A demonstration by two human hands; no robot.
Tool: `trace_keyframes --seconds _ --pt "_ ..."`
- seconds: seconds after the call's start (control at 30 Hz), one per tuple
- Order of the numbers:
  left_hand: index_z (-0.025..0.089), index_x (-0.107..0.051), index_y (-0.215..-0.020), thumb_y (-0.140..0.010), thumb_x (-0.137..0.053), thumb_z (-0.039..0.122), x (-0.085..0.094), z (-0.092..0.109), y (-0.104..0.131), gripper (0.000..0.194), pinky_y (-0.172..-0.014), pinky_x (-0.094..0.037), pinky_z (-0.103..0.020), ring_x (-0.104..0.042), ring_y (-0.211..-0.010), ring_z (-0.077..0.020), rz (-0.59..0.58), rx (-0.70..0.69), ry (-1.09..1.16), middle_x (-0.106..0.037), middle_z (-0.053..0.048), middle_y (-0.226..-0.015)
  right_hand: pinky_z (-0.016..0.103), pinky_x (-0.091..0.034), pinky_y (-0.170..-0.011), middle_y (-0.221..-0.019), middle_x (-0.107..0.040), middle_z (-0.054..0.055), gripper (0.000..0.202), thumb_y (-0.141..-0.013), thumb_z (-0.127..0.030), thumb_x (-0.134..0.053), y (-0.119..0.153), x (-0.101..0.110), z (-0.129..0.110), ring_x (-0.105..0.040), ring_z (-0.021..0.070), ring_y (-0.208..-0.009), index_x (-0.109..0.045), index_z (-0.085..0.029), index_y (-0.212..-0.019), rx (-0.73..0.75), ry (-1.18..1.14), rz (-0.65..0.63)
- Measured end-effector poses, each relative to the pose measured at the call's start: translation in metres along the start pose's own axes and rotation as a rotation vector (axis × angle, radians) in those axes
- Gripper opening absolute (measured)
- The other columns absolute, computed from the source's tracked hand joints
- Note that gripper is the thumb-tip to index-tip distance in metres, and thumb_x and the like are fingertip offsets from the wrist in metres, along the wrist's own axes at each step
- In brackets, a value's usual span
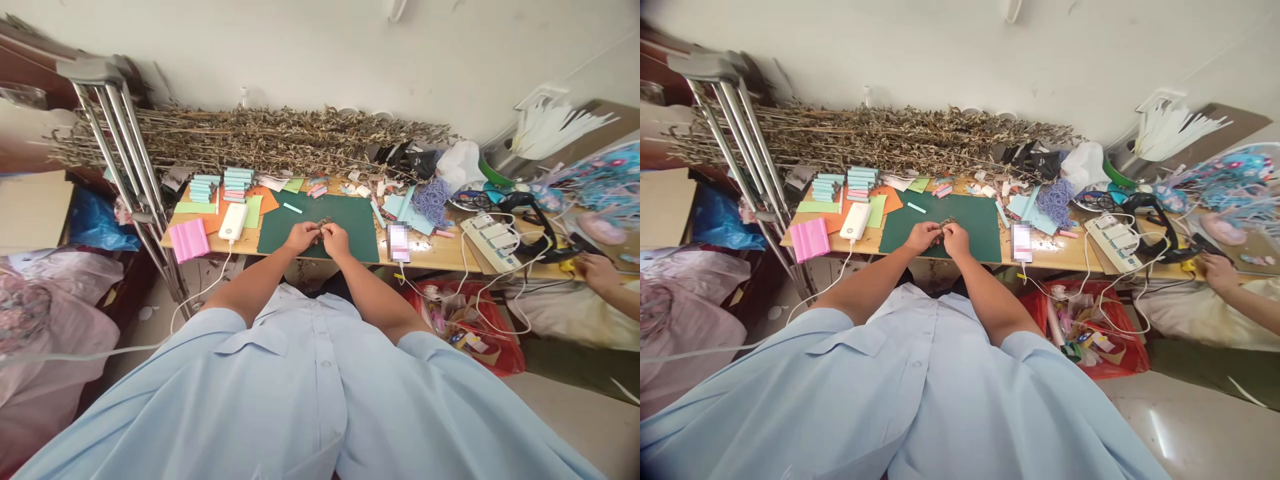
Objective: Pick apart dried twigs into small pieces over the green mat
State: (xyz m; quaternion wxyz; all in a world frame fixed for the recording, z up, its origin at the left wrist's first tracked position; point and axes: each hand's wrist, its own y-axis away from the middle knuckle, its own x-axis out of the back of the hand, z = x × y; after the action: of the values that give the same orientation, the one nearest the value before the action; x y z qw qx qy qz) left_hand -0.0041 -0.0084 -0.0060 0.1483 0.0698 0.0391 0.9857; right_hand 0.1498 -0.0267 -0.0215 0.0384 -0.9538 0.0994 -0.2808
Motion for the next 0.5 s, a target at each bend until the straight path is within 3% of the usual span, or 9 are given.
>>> trace_keyframes --seconds 0.2,0.33,0.5 --pt "0.013 -0.068 -0.077 -0.086 -0.059 0.011 -0.0028 0.0060 0.0047 0.012 -0.048 -0.038 -0.018 -0.053 -0.046 -0.0064 0.024 0.018 -0.027 -0.063 0.002 -0.056 0.037 -0.057 -0.083 -0.077 -0.070 0.002 0.012 -0.085 -0.031 -0.059 -0.0025 -0.0004 0.0034 -0.066 0.0209 -0.078 -0.068 -0.024 -0.081 -0.069 -0.087 -0.086" --pt "0.012 -0.070 -0.085 -0.086 -0.061 0.012 -0.0009 0.0031 0.0021 0.009 -0.044 -0.035 -0.019 -0.051 -0.043 -0.0066 0.024 0.077 0.066 -0.065 0.001 -0.059 0.033 -0.059 -0.069 -0.069 -0.066 -0.001 0.014 -0.084 -0.036 -0.064 -0.0043 -0.0052 0.0014 -0.062 0.0169 -0.065 -0.063 -0.022 -0.080 -0.278 -0.392 -0.146" --pt "0.011 -0.067 -0.089 -0.084 -0.068 0.014 0.0012 0.0013 -0.0003 0.006 -0.041 -0.035 -0.019 -0.060 -0.049 -0.0090 0.036 0.124 0.273 -0.070 -0.003 -0.070 0.028 -0.058 -0.064 -0.068 -0.066 -0.002 0.015 -0.082 -0.036 -0.067 -0.0061 -0.0094 -0.0002 -0.062 0.0137 -0.062 -0.062 -0.021 -0.082 -0.397 -0.623 -0.012"
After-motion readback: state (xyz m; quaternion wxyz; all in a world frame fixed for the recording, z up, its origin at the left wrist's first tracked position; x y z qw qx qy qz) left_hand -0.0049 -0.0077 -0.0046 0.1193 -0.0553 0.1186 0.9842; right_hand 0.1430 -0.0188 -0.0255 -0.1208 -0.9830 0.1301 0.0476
